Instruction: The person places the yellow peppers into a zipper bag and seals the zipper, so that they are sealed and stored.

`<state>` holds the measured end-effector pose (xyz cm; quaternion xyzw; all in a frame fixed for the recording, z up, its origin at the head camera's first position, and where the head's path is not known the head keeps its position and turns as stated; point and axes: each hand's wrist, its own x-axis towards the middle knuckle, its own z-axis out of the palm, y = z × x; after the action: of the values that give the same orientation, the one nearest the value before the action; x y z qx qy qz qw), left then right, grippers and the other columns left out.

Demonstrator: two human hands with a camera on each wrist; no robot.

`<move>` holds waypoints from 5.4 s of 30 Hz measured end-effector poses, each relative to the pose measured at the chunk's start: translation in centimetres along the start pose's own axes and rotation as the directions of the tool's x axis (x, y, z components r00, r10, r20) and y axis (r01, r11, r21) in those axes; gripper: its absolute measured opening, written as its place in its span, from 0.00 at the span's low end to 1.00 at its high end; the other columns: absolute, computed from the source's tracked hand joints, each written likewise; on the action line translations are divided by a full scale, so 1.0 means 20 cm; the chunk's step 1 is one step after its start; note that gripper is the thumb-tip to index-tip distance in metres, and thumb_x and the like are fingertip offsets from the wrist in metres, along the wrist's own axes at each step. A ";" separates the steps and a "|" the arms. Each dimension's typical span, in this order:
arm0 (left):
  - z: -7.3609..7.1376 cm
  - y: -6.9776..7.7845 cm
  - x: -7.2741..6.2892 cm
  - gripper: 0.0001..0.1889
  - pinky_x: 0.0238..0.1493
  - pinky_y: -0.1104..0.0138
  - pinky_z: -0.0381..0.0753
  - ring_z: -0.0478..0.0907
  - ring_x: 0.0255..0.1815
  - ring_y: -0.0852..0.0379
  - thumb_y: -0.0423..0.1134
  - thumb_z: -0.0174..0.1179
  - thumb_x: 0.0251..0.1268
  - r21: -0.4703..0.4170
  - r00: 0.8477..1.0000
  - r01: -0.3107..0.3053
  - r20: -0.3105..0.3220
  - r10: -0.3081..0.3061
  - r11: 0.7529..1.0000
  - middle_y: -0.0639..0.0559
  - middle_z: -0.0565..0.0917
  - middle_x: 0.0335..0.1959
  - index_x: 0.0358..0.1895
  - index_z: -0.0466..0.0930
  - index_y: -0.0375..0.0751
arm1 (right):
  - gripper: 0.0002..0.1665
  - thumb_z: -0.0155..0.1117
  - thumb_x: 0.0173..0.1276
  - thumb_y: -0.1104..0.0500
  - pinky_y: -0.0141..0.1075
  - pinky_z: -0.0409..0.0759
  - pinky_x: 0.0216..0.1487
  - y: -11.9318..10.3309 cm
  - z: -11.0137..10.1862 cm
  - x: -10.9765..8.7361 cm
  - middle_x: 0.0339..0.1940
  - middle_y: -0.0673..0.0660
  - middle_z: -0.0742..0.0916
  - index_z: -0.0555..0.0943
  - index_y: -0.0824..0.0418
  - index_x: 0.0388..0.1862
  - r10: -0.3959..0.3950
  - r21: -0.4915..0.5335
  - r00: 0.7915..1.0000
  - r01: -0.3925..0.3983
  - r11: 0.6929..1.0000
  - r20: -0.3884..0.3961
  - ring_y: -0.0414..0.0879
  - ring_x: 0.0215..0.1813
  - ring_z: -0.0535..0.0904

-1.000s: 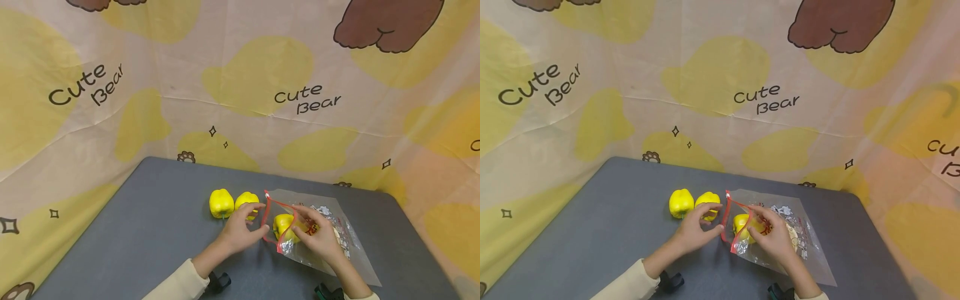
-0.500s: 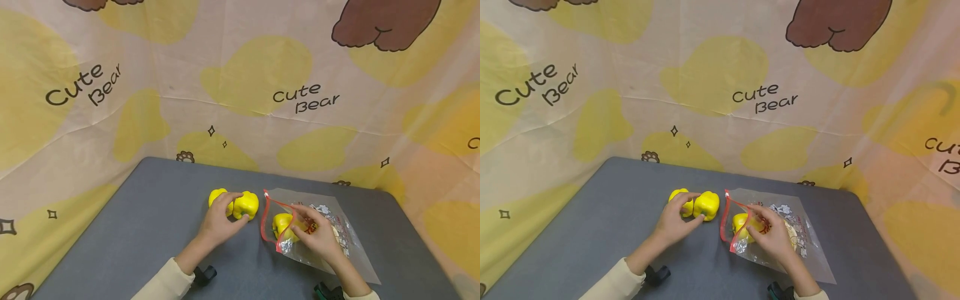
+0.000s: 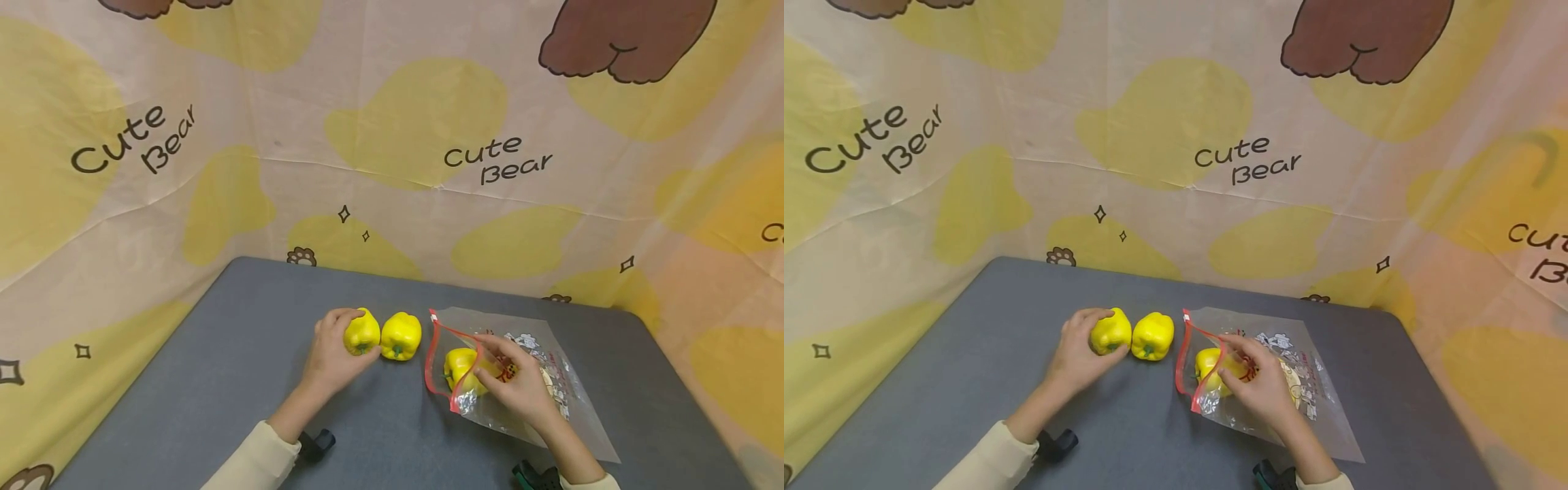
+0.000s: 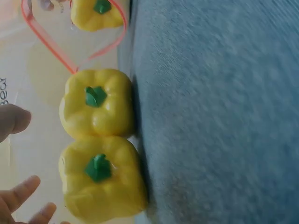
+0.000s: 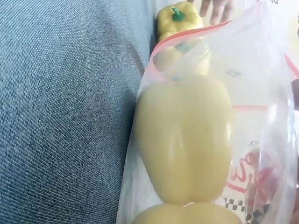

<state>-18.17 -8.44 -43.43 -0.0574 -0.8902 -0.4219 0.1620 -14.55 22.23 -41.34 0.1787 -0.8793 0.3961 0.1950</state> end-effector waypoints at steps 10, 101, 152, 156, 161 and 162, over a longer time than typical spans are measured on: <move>0.01 -0.05 -0.01 0.38 0.57 0.43 0.73 0.62 0.67 0.39 0.45 0.76 0.41 0.032 0.991 0.105 0.080 -0.107 0.994 0.42 0.64 0.67 0.62 0.73 0.49 | 0.30 0.74 0.45 0.75 0.35 0.74 0.33 -0.16 -0.05 0.02 0.35 0.54 0.85 0.81 0.64 0.51 -0.021 0.010 1.000 0.021 1.000 0.002 0.49 0.32 0.75; -0.05 0.01 -0.13 0.34 0.43 0.68 0.84 0.80 0.52 0.47 0.34 0.70 0.52 -0.526 0.902 0.165 0.422 0.087 0.834 0.41 0.70 0.64 0.66 0.69 0.46 | 0.31 0.74 0.47 0.73 0.34 0.73 0.32 -0.03 0.00 0.00 0.39 0.54 0.85 0.81 0.60 0.54 -0.002 0.016 1.000 0.002 1.000 0.022 0.49 0.34 0.75; 0.23 0.14 -0.06 0.32 0.42 0.68 0.80 0.71 0.49 0.56 0.44 0.71 0.50 -0.415 0.855 -0.029 0.461 0.238 0.909 0.49 0.74 0.58 0.62 0.72 0.49 | 0.30 0.74 0.46 0.74 0.34 0.74 0.34 -0.09 -0.01 0.02 0.42 0.57 0.86 0.81 0.62 0.52 -0.050 0.045 0.998 0.049 0.998 0.029 0.46 0.37 0.75; 0.23 0.16 -0.07 0.33 0.41 0.69 0.79 0.69 0.48 0.56 0.48 0.72 0.48 -0.359 0.872 -0.072 0.431 0.233 0.931 0.50 0.70 0.53 0.61 0.74 0.53 | 0.29 0.73 0.45 0.76 0.36 0.76 0.35 -0.18 -0.03 0.02 0.43 0.60 0.86 0.81 0.66 0.50 -0.055 0.039 0.998 0.054 0.998 0.022 0.49 0.38 0.77; 0.24 0.17 -0.07 0.34 0.43 0.69 0.78 0.69 0.49 0.57 0.46 0.72 0.47 -0.342 0.876 -0.103 0.413 0.248 0.934 0.50 0.71 0.53 0.62 0.74 0.53 | 0.29 0.73 0.44 0.76 0.35 0.78 0.35 -0.20 -0.04 0.02 0.45 0.60 0.86 0.82 0.66 0.50 -0.055 0.025 0.998 0.055 0.998 0.019 0.49 0.39 0.78; 0.25 0.17 -0.07 0.34 0.45 0.69 0.78 0.70 0.50 0.57 0.46 0.72 0.47 -0.346 0.877 -0.106 0.410 0.252 0.932 0.50 0.71 0.54 0.62 0.73 0.52 | 0.29 0.73 0.44 0.76 0.35 0.78 0.35 -0.19 -0.04 0.02 0.45 0.60 0.86 0.82 0.66 0.50 -0.056 0.021 0.998 0.055 0.998 0.020 0.49 0.39 0.78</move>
<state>-17.28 -2.43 -44.30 -0.2608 -0.8158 -0.5158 -0.0198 -12.97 20.35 -38.24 0.2092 -0.8717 0.3978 0.1952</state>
